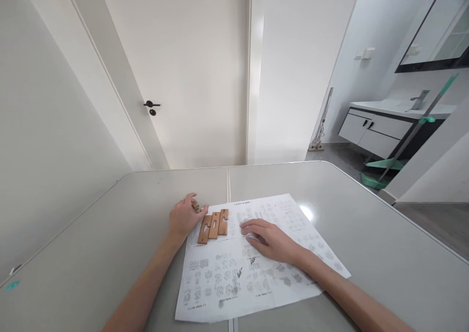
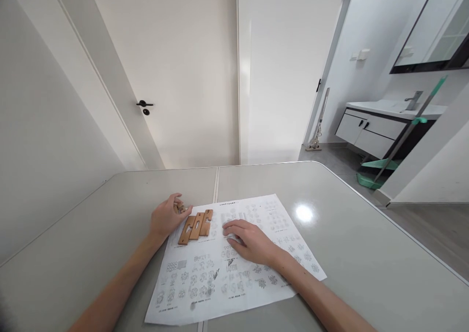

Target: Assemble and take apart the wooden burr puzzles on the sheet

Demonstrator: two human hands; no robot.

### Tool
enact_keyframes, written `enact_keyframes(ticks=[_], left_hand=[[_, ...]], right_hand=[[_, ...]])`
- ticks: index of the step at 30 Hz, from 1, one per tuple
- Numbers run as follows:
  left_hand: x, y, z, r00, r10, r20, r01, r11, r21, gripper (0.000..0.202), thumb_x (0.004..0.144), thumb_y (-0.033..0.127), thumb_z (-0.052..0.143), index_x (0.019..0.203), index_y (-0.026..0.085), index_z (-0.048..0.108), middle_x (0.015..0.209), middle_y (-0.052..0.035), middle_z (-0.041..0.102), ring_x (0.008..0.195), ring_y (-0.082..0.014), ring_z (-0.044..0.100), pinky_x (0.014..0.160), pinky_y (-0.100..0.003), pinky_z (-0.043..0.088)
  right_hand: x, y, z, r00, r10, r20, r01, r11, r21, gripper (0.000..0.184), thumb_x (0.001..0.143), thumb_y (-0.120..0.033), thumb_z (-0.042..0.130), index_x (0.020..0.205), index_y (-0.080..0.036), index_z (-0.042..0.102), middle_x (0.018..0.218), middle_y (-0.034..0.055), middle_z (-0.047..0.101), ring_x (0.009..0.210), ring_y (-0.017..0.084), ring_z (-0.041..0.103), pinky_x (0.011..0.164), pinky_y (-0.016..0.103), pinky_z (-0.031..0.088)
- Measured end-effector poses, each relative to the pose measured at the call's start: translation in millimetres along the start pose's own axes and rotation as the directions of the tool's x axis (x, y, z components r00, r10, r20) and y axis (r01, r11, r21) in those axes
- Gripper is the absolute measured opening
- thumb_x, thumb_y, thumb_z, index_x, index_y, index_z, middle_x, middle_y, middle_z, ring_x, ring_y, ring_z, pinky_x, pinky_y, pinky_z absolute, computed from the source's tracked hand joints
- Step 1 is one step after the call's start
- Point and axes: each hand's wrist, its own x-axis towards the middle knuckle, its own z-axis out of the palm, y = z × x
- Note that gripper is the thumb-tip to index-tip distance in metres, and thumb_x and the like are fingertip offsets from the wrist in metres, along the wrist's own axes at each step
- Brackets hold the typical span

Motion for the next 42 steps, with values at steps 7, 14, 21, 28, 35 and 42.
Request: enact_keyframes(ticks=[7,14,21,28,35,42], left_hand=[[-21,53,-18.3,0.97,0.23,-0.083,-0.244,0.929,-0.278,0.051,0.08,0.041,0.073,0.125,0.025,0.055,0.095,-0.0013,0.077,0.084,-0.0219,0.073,0.079,-0.035,0.058],[-69,113,-23.5,0.722,0.685,-0.101,-0.645,0.613,-0.457,0.052,0.076,0.035,0.07,0.124,0.023,0.054,0.087,-0.0037,0.073,0.076,-0.0238,0.071,0.073,-0.039,0.055],[-80,120,-15.9,0.62,0.784,0.041,-0.65,0.542,-0.533,0.051,0.076,0.044,0.072,0.119,0.021,0.058,0.086,-0.0048,0.07,0.078,-0.0256,0.067,0.076,-0.04,0.053],[-56,105,-40.1,0.554,0.82,0.145,-0.633,0.528,-0.566,0.082,0.069,0.064,0.079,0.136,0.025,0.052,0.129,-0.0144,0.062,0.122,-0.0357,0.055,0.107,-0.051,0.041],[-41,83,-46.0,0.603,0.77,0.208,-0.623,0.617,-0.481,0.077,0.061,0.071,0.081,0.121,0.025,0.063,0.104,-0.0093,0.062,0.096,-0.0301,0.057,0.086,-0.041,0.044],[-45,85,-35.6,0.584,0.784,0.21,-0.603,0.592,-0.535,0.052,0.072,0.069,0.076,0.092,0.023,0.063,0.071,0.0003,0.06,0.068,-0.0209,0.058,0.072,-0.034,0.044]], right_hand=[[1,-2,0,1.0,0.009,-0.029,-0.008,0.999,0.045,0.021,0.1,-0.025,0.051,0.115,-0.026,0.067,0.133,0.0056,0.066,0.094,0.019,0.067,0.073,0.034,0.058],[6,7,5,0.929,0.285,-0.236,-0.238,0.948,0.209,0.025,0.101,-0.031,0.046,0.097,-0.021,0.068,0.076,0.0018,0.07,0.058,0.016,0.055,0.054,0.028,0.045],[8,14,6,0.907,0.338,-0.251,-0.259,0.918,0.302,0.021,0.097,-0.031,0.049,0.097,-0.021,0.067,0.085,0.0022,0.073,0.064,0.016,0.06,0.059,0.027,0.047],[4,9,4,0.929,0.273,-0.249,-0.214,0.947,0.24,0.022,0.1,-0.033,0.048,0.101,-0.022,0.067,0.08,0.0021,0.072,0.064,0.017,0.061,0.06,0.028,0.048],[1,0,-3,0.98,0.153,-0.126,-0.13,0.976,0.173,0.021,0.098,-0.042,0.057,0.103,-0.024,0.064,0.082,0.0009,0.068,0.056,0.013,0.053,0.053,0.026,0.045],[-2,-20,-14,0.993,0.045,0.107,-0.048,0.998,0.03,0.074,0.061,-0.059,0.089,0.116,-0.027,0.052,0.111,0.0029,0.059,0.066,0.013,0.053,0.057,0.028,0.043]])
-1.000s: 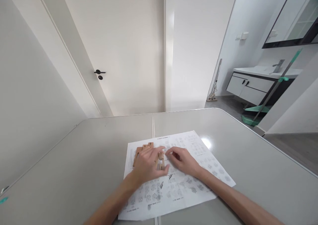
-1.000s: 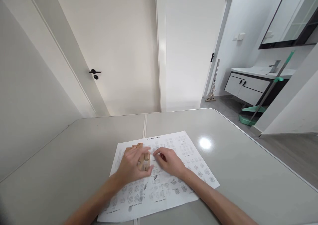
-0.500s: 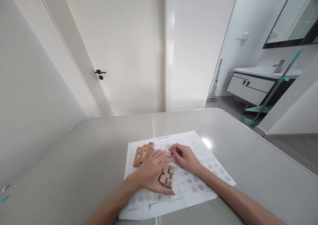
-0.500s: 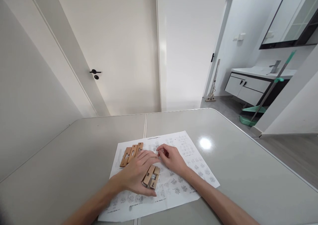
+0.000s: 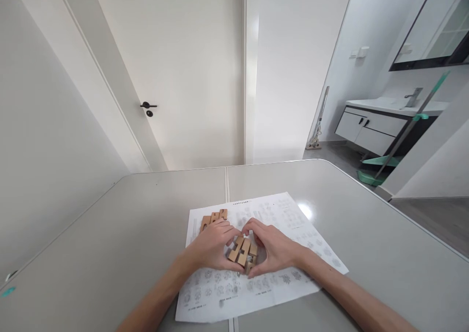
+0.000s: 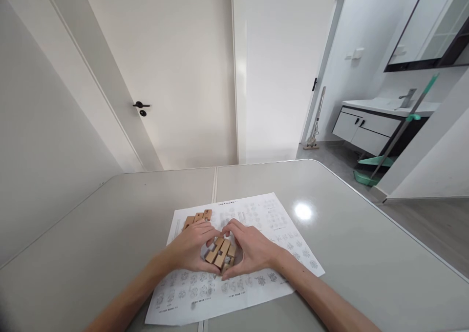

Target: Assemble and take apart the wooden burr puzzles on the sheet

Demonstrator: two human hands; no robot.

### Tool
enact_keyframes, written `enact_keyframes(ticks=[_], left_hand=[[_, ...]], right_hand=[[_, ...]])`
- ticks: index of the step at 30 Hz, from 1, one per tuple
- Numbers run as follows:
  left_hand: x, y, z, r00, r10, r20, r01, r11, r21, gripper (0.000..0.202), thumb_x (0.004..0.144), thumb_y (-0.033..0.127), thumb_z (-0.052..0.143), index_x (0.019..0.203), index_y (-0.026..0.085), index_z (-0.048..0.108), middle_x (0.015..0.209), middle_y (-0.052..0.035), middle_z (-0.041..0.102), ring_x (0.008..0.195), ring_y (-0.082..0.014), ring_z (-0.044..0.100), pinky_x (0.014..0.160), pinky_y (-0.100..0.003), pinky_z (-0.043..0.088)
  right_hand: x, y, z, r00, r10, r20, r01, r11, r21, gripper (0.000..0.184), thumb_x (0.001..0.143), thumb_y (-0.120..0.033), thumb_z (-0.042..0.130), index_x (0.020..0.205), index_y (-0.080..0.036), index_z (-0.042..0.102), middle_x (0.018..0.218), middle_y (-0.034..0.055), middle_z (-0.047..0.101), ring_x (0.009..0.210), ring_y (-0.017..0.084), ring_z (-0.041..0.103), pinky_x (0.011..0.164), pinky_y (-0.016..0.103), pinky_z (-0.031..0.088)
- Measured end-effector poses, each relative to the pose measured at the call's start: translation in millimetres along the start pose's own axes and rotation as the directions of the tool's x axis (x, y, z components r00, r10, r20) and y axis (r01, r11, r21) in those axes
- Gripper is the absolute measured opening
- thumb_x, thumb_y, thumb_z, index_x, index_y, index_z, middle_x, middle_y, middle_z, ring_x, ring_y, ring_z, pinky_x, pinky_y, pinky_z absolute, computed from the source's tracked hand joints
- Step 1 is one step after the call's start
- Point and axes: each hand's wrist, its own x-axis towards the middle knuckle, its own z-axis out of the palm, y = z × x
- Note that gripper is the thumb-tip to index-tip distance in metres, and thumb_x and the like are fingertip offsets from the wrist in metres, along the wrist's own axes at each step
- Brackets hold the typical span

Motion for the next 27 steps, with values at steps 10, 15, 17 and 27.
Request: enact_keyframes(ticks=[10,15,17,27], left_hand=[[-1,-2,10.7,0.996,-0.079,-0.038,0.08,0.996,0.037,0.059,0.074,0.065,0.079,0.112,0.023,0.061,0.092,-0.0047,0.07,0.086,-0.0258,0.065,0.08,-0.037,0.047],[-3,-7,11.3,0.993,-0.11,-0.045,0.112,0.993,0.032,0.067,0.071,0.076,0.074,0.106,0.021,0.06,0.084,-0.0022,0.064,0.079,-0.0233,0.063,0.075,-0.035,0.045],[-4,-9,11.2,0.993,-0.111,-0.03,0.112,0.993,0.027,0.067,0.072,0.077,0.072,0.106,0.02,0.06,0.082,-0.0013,0.062,0.076,-0.0225,0.062,0.074,-0.034,0.044],[-5,-16,5.4,0.994,-0.094,0.056,0.097,0.993,-0.06,0.063,0.07,0.071,0.076,0.103,0.02,0.062,0.08,-0.0011,0.06,0.074,-0.021,0.056,0.078,-0.033,0.041]], right_hand=[[-1,9,1,0.998,0.037,-0.047,-0.037,0.999,0.004,0.065,0.071,-0.045,0.083,0.124,-0.027,0.048,0.117,0.0045,0.058,0.078,0.017,0.06,0.067,0.03,0.048],[-1,14,1,0.998,0.019,-0.059,-0.02,1.0,-0.009,0.062,0.073,-0.04,0.082,0.124,-0.027,0.049,0.115,0.004,0.058,0.082,0.018,0.061,0.074,0.032,0.05],[-1,13,0,0.999,0.013,-0.036,-0.014,1.0,-0.015,0.068,0.072,-0.044,0.084,0.127,-0.026,0.049,0.117,0.005,0.058,0.084,0.019,0.061,0.074,0.032,0.05],[-2,1,0,0.999,0.051,0.013,-0.051,0.997,0.059,0.062,0.07,-0.032,0.082,0.123,-0.027,0.052,0.108,0.0019,0.058,0.073,0.015,0.054,0.067,0.03,0.049]])
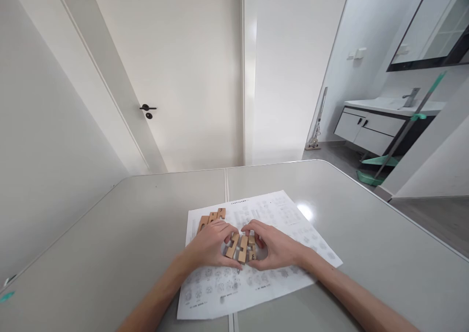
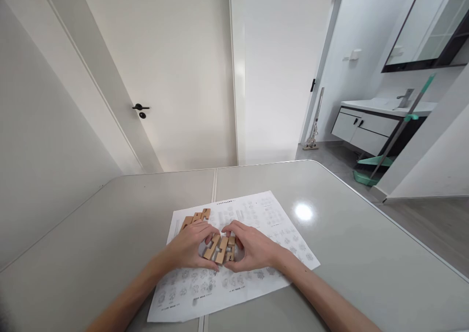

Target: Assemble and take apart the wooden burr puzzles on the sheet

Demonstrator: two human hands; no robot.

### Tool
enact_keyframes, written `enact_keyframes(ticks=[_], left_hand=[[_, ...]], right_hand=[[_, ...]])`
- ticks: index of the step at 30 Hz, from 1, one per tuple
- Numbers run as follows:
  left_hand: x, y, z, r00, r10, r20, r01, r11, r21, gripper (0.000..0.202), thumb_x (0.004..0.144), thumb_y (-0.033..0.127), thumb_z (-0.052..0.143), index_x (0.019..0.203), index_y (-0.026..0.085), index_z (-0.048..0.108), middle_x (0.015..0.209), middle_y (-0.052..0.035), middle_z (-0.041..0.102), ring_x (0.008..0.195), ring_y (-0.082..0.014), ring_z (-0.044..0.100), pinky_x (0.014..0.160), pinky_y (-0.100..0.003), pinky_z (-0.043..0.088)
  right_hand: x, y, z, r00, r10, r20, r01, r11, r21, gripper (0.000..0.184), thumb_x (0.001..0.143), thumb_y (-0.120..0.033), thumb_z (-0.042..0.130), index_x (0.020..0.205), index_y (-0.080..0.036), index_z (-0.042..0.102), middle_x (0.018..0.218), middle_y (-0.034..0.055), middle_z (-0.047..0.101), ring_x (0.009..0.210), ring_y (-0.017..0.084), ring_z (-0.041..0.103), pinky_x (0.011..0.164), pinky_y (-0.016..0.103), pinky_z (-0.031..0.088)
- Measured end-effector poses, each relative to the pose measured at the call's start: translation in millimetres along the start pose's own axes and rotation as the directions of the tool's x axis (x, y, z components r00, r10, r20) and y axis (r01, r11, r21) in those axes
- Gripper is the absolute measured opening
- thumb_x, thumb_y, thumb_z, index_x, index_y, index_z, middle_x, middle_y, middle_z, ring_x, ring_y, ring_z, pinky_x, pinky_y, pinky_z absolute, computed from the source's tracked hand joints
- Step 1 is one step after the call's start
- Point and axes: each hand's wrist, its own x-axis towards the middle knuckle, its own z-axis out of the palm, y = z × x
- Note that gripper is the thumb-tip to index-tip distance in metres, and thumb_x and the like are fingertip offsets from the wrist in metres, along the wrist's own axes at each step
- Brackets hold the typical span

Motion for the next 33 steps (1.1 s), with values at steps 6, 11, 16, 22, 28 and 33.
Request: enact_keyframes(ticks=[6,11,16,22,28,33], left_hand=[[0,3,-6.9,0.999,-0.02,0.041,0.023,0.997,-0.074,0.064,0.063,0.07,0.081,0.1,0.021,0.063,0.077,0.0006,0.057,0.073,-0.0198,0.053,0.076,-0.032,0.039],[-1,7,-7.8,0.985,-0.17,0.007,0.165,0.945,-0.284,0.065,0.059,0.06,0.088,0.105,0.022,0.061,0.081,0.0013,0.055,0.073,-0.0176,0.049,0.069,-0.029,0.036],[9,18,-5.7,0.896,-0.438,-0.072,0.222,0.582,-0.782,0.041,0.092,0.058,0.06,0.109,0.02,0.056,0.074,0.0041,0.044,0.061,-0.0111,0.035,0.059,-0.026,0.03],[16,22,-3.6,0.859,-0.508,0.058,0.118,0.086,-0.989,0.032,0.098,0.046,0.062,0.09,0.015,0.059,0.084,-0.0002,0.05,0.056,-0.0056,0.026,0.058,-0.026,0.029],[11,11,0.6,0.853,-0.511,0.107,0.012,-0.187,-0.982,0.015,0.091,0.024,0.074,0.086,0.014,0.065,0.1,-0.0046,0.052,0.065,-0.006,0.037,0.068,-0.023,0.04],[9,12,-1.1,0.866,-0.475,0.155,0.094,-0.151,-0.984,0.024,0.097,0.034,0.068,0.111,0.016,0.069,0.107,-0.008,0.056,0.066,-0.0068,0.041,0.071,-0.025,0.04]], right_hand=[[0,0,-2,0.995,0.079,0.058,-0.092,0.964,0.249,0.057,0.071,-0.029,0.082,0.12,-0.027,0.054,0.099,-0.0001,0.06,0.065,0.012,0.053,0.056,0.025,0.047],[4,14,-7,0.972,0.158,0.172,-0.228,0.804,0.549,0.043,0.081,-0.039,0.078,0.115,-0.024,0.056,0.072,-0.0055,0.057,0.056,0.011,0.054,0.058,0.027,0.047],[9,25,-10,0.968,0.249,0.03,-0.204,0.712,0.672,0.037,0.086,-0.047,0.075,0.112,-0.022,0.063,0.091,0.002,0.067,0.067,0.014,0.061,0.076,0.035,0.052],[11,29,-10,0.952,0.281,-0.121,-0.08,0.612,0.787,0.044,0.08,-0.047,0.082,0.115,-0.024,0.068,0.128,0.0087,0.063,0.083,0.017,0.063,0.084,0.036,0.053],[10,30,-11,0.933,0.336,-0.126,-0.083,0.544,0.835,0.055,0.075,-0.044,0.088,0.123,-0.025,0.068,0.131,0.0109,0.065,0.113,0.026,0.064,0.102,0.044,0.049],[11,27,-10,0.961,0.261,-0.095,-0.047,0.49,0.87,0.051,0.08,-0.046,0.084,0.121,-0.023,0.067,0.128,0.0119,0.067,0.108,0.028,0.07,0.108,0.049,0.047]])
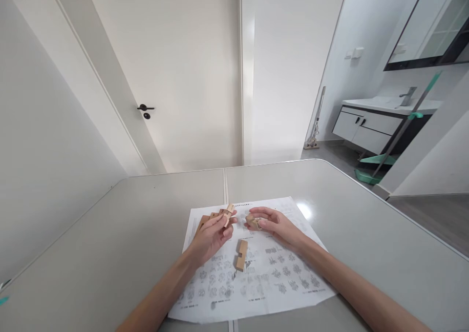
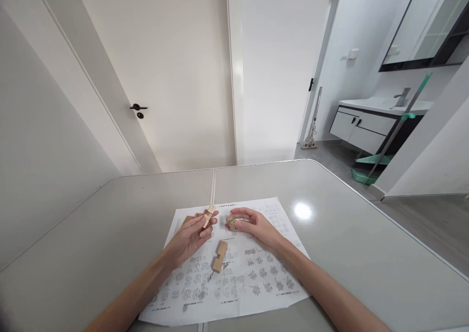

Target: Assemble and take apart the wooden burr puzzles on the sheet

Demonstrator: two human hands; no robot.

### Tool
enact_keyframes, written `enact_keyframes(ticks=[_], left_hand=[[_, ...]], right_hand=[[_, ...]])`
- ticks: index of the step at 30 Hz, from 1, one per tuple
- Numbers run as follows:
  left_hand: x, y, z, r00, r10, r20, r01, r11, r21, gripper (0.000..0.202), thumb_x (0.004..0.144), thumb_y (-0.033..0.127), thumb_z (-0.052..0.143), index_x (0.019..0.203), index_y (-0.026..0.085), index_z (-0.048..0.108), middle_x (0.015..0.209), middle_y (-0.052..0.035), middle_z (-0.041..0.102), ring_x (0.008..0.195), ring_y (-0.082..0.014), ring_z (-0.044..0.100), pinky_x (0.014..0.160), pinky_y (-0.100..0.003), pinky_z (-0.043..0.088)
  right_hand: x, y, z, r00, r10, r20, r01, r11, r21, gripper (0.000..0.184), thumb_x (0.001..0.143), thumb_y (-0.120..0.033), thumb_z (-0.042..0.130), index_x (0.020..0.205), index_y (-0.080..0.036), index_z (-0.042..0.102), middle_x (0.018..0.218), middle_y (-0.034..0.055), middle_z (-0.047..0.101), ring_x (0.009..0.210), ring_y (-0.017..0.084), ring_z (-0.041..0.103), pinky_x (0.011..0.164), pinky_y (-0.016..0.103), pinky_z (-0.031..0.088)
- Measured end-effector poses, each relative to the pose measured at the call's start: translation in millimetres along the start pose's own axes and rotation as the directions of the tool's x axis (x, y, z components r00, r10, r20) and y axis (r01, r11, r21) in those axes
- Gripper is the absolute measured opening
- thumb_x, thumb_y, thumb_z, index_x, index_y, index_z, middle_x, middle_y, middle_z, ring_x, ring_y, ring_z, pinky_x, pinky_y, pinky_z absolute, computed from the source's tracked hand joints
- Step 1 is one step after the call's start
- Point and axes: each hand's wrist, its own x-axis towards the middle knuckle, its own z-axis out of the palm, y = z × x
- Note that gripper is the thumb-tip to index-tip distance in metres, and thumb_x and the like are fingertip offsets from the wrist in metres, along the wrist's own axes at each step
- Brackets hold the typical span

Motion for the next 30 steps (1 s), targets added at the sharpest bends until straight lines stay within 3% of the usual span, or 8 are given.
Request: enact_keyframes(ticks=[3,6,8,12,14,21,30], left_hand=[[-1,-1,4.2,0.999,-0.027,0.024,0.022,0.985,0.174,0.04,0.099,0.049,0.061,0.119,0.015,0.065,0.101,-0.0081,0.06,0.06,-0.0067,0.039,0.062,-0.026,0.034],[1,-6,8.2,0.999,-0.024,0.034,0.011,0.94,0.341,0.049,0.098,0.059,0.055,0.12,0.015,0.061,0.089,-0.0047,0.06,0.054,-0.0068,0.035,0.055,-0.027,0.025],[3,-10,9.5,0.999,-0.018,0.041,-0.001,0.904,0.428,0.048,0.097,0.062,0.053,0.113,0.018,0.06,0.083,-0.0015,0.058,0.052,-0.0074,0.031,0.053,-0.027,0.022],[2,-18,9.9,0.998,-0.023,0.058,-0.013,0.835,0.549,0.044,0.096,0.066,0.049,0.103,0.023,0.054,0.072,0.0033,0.053,0.051,-0.0095,0.027,0.052,-0.027,0.022],[1,-18,10.9,0.998,-0.035,0.06,-0.009,0.8,0.6,0.044,0.096,0.067,0.047,0.104,0.024,0.05,0.069,0.005,0.051,0.051,-0.0103,0.027,0.051,-0.027,0.024],[-2,-11,18.5,0.996,-0.048,0.076,-0.023,0.682,0.731,0.047,0.099,0.066,0.041,0.082,0.022,0.046,0.071,0.0033,0.053,0.055,-0.0116,0.036,0.054,-0.027,0.031],[-5,-12,21.1,0.997,-0.028,0.077,-0.047,0.576,0.816,0.044,0.101,0.059,0.039,0.078,0.021,0.047,0.065,0.0033,0.051,0.057,-0.0133,0.041,0.056,-0.026,0.034]], right_hand=[[0,1,1,0.999,-0.029,-0.023,0.028,0.998,-0.062,0.055,0.08,-0.045,0.084,0.126,-0.024,0.063,0.131,0.0124,0.065,0.104,0.028,0.072,0.103,0.05,0.051],[-2,1,2,0.991,-0.12,-0.057,0.1,0.958,-0.27,0.06,0.082,-0.041,0.083,0.133,-0.024,0.056,0.116,0.0096,0.07,0.105,0.026,0.069,0.1,0.047,0.053],[-4,1,4,0.973,-0.231,-0.029,0.194,0.873,-0.447,0.062,0.082,-0.037,0.082,0.135,-0.025,0.054,0.11,0.0075,0.069,0.102,0.024,0.067,0.1,0.046,0.054],[-8,4,13,0.897,-0.432,0.094,0.36,0.592,-0.721,0.06,0.086,-0.032,0.076,0.14,-0.03,0.05,0.13,0.0103,0.058,0.099,0.023,0.064,0.094,0.046,0.058],[-9,7,18,0.871,-0.469,0.145,0.394,0.492,-0.776,0.061,0.09,-0.026,0.07,0.145,-0.033,0.045,0.136,0.011,0.052,0.101,0.023,0.064,0.093,0.047,0.059],[-13,3,28,0.818,-0.484,0.31,0.485,0.293,-0.824,0.07,0.09,-0.014,0.066,0.15,-0.035,0.037,0.137,0.0114,0.053,0.128,0.032,0.052,0.103,0.055,0.054],[-15,7,29,0.844,-0.431,0.319,0.477,0.33,-0.815,0.066,0.089,-0.014,0.067,0.146,-0.032,0.04,0.135,0.0122,0.05,0.12,0.029,0.058,0.091,0.048,0.063]])
